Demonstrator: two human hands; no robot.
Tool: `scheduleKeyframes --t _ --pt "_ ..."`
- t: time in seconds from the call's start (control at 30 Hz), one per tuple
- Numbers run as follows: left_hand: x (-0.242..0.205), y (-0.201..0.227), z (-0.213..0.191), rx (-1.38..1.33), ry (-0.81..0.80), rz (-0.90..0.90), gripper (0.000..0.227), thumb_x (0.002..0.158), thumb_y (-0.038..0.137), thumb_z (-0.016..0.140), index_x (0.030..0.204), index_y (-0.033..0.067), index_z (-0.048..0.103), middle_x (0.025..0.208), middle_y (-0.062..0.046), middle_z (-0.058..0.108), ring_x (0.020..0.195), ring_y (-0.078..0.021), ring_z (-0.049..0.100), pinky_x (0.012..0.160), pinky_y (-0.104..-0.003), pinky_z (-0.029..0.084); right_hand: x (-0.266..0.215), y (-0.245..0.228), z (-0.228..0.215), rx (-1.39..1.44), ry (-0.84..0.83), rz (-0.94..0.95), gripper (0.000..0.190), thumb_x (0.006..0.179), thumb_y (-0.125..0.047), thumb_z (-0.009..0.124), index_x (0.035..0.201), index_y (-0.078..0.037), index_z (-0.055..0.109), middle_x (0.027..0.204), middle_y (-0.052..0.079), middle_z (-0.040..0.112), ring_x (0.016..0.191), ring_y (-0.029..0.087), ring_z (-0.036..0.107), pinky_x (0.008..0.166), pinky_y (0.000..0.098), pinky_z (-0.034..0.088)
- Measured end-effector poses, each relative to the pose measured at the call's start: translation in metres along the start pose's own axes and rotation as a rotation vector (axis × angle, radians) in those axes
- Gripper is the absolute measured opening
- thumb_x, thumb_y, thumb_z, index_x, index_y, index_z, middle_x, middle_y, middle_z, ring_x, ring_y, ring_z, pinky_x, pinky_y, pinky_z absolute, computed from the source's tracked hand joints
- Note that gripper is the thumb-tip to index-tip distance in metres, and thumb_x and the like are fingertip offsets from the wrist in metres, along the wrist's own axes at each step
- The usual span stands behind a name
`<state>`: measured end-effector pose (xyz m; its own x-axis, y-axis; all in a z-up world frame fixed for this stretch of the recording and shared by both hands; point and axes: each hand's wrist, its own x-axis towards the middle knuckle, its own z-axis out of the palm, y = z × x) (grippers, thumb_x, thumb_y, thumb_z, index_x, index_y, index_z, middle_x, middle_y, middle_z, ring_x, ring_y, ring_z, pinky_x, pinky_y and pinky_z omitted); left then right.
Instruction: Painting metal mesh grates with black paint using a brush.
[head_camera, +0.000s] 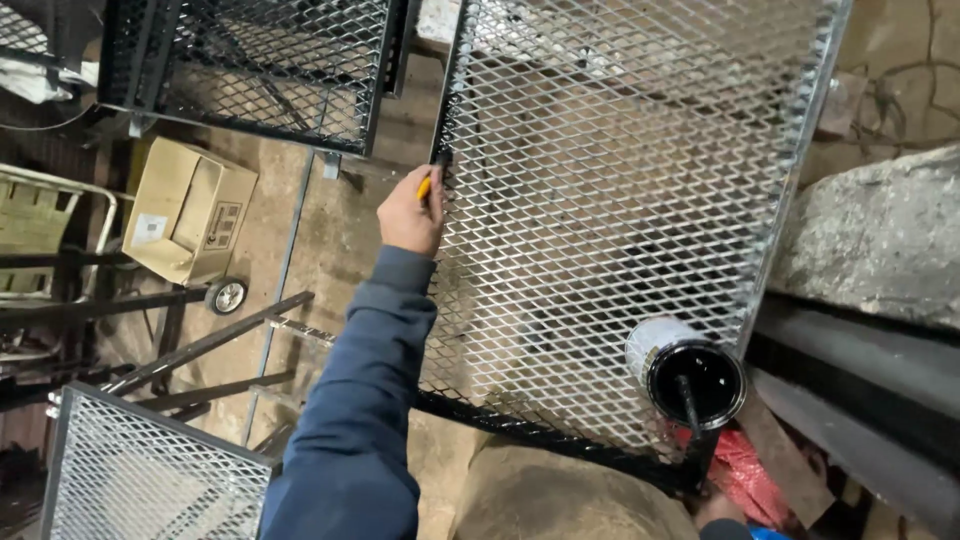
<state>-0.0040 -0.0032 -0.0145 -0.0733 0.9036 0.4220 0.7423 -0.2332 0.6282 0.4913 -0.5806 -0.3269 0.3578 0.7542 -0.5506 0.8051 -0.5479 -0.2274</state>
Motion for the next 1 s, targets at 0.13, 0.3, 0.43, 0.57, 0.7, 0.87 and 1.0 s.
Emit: scheduleKeyframes --t 0.13,0.3,0.43,0.57,0.7,0.87,1.0 --pt "0.008 0.01 0.0 -0.017 0.016 0.035 0.016 0.103 0.017 0.067 0.114 0.0053 0.07 0.096 -0.018 0.072 0.083 -0.0335 0.073 0.077 -0.037 0.06 -0.011 0.015 0.011 0.0 -0.177 0.117 0.044 0.08 -0.036 0.071 0.118 -0.015 0.07 0.101 0.021 0.075 0.095 0.041 0.073 0.084 0.0504 0.057" --pt "0.026 0.013 0.013 0.19 -0.046 0.16 0.016 0.106 0.023 0.067 0.104 0.0078 0.067 0.087 -0.018 0.067 0.077 -0.0389 0.066 0.069 -0.046 0.054 -0.001 0.054 0.047 0.01 -0.179 0.121 0.037 0.095 -0.039 0.058 0.12 -0.017 0.074 0.106 0.024 0.074 0.099 0.044 0.071 0.087 0.0525 0.056" --pt "0.041 -0.003 0.036 0.25 -0.064 0.249 0.015 0.105 0.024 0.068 0.102 0.0091 0.067 0.081 -0.017 0.066 0.073 -0.0389 0.065 0.066 -0.048 0.052 0.005 0.058 0.045 -0.019 -0.183 0.085 0.034 0.095 -0.038 0.056 0.114 -0.018 0.076 0.108 0.02 0.076 0.101 0.042 0.073 0.089 0.0506 0.057" --pt "0.06 0.01 0.039 0.186 -0.028 0.206 0.015 0.104 0.024 0.068 0.102 0.0091 0.068 0.086 -0.017 0.069 0.077 -0.0383 0.068 0.068 -0.045 0.055 0.004 0.066 0.043 0.069 -0.155 -0.033 0.038 0.086 -0.023 0.06 0.121 -0.015 0.071 0.109 0.02 0.075 0.098 0.039 0.072 0.088 0.0486 0.058" --pt "0.087 0.008 0.043 0.152 -0.072 0.162 0.015 0.103 0.021 0.07 0.101 0.0065 0.071 0.089 -0.018 0.071 0.078 -0.0395 0.069 0.069 -0.045 0.056 -0.003 0.081 0.058 0.413 -0.204 -0.009 0.047 0.075 -0.015 0.066 0.121 -0.007 0.063 0.103 0.02 0.076 0.093 0.035 0.075 0.085 0.0456 0.059" --pt "0.098 0.009 0.037 0.131 -0.152 0.149 0.015 0.101 0.021 0.07 0.098 0.0066 0.073 0.088 -0.019 0.073 0.078 -0.0398 0.07 0.068 -0.046 0.056 -0.008 0.07 0.049 0.297 -0.162 0.031 0.044 0.076 -0.015 0.069 0.118 -0.005 0.062 0.099 0.019 0.075 0.092 0.036 0.074 0.084 0.0461 0.058" --pt "0.112 0.006 0.02 0.215 -0.336 0.065 0.022 0.101 0.023 0.068 0.087 0.0055 0.072 0.075 -0.02 0.07 0.068 -0.0392 0.07 0.069 -0.046 0.058 -0.014 0.059 0.041 0.086 -0.237 0.148 0.026 0.086 -0.022 0.07 0.107 -0.007 0.07 0.099 0.019 0.076 0.096 0.037 0.072 0.086 0.0455 0.057"
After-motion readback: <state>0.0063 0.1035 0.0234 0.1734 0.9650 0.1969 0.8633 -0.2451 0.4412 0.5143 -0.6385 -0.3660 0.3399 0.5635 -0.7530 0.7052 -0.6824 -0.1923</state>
